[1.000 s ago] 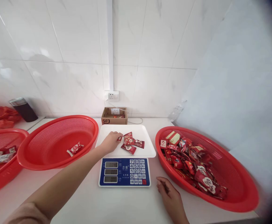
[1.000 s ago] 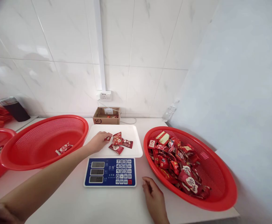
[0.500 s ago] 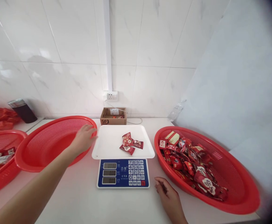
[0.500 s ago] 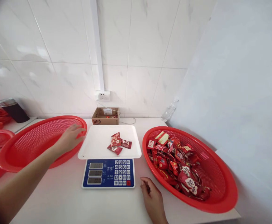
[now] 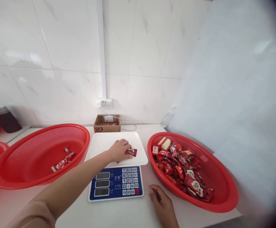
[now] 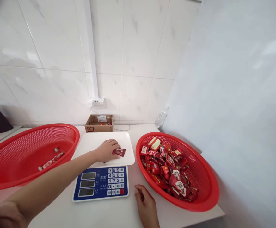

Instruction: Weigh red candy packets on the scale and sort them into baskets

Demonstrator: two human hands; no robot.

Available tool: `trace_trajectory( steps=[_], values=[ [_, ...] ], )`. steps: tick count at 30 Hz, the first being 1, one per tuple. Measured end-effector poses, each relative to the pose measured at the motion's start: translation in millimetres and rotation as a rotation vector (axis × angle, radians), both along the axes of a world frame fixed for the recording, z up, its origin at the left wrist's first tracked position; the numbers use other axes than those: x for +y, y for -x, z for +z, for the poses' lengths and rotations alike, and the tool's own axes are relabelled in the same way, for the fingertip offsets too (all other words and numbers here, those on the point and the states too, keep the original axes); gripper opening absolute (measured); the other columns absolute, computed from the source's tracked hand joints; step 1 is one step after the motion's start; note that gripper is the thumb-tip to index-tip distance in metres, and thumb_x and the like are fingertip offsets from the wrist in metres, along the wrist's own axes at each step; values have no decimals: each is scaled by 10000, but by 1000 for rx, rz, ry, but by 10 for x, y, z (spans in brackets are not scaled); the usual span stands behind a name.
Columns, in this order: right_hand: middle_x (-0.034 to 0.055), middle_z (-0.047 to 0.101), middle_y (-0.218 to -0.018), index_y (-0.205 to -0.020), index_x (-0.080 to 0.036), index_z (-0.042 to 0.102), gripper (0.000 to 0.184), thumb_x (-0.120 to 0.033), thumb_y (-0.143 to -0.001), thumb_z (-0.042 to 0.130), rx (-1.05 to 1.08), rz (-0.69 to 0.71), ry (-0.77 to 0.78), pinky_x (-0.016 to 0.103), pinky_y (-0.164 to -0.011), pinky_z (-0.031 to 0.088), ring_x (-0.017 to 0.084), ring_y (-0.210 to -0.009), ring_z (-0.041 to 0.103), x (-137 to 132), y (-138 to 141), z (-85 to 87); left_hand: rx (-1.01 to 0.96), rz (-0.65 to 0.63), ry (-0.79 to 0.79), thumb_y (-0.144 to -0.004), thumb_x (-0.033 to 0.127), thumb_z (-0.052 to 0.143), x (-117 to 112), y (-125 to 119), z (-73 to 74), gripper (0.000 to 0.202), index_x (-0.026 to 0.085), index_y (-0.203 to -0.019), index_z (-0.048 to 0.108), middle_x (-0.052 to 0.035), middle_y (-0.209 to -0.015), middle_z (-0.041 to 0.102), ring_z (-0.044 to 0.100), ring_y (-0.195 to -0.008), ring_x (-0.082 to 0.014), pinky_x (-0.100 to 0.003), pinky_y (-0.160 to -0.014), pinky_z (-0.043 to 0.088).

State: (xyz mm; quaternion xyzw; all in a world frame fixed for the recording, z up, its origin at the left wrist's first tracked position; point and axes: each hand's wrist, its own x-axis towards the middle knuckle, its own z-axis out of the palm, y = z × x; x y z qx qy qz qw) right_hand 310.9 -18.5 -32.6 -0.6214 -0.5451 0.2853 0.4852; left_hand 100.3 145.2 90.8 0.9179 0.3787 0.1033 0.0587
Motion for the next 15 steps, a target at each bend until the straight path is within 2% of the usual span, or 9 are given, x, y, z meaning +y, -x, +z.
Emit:
trace_trajectory(
  steps=[4, 9, 12, 15],
  values=[
    [43, 664, -717, -826, -188, 653, 314, -461, -749, 517, -1, 14, 24, 243, -616, 518, 174, -633, 618, -2, -2, 1, -19, 51, -44, -727, 528, 577, 33, -54, -13, 374, 219, -936, 560, -67, -983, 574, 482, -983, -255, -381, -801, 414],
    [44, 674, -745, -843, -191, 653, 292, -435, -752, 521, -7, 20, 32, 236, -621, 518, 174, -652, 631, 0, -11, -13, -75, 175, -98, -784, 427, 551, 15, -12, -60, 244, 205, -871, 502, -58, -938, 539, 521, -866, -213, -315, -672, 422],
    [46, 676, -744, -847, -189, 655, 299, -439, -751, 523, -9, 11, 28, 239, -626, 519, 177, -655, 634, 2, -14, -17, -117, 244, -116, -814, 395, 514, 33, 51, -49, 188, 211, -846, 484, -42, -907, 551, 541, -827, -195, -299, -654, 413],
    [50, 675, -747, -848, -188, 654, 313, -452, -753, 515, -21, 11, 29, 242, -632, 519, 178, -657, 631, -4, -14, -11, -169, 320, -133, -844, 384, 461, 68, 161, 59, 173, 212, -846, 478, -39, -881, 580, 550, -847, -194, -292, -666, 410]
  ],
)
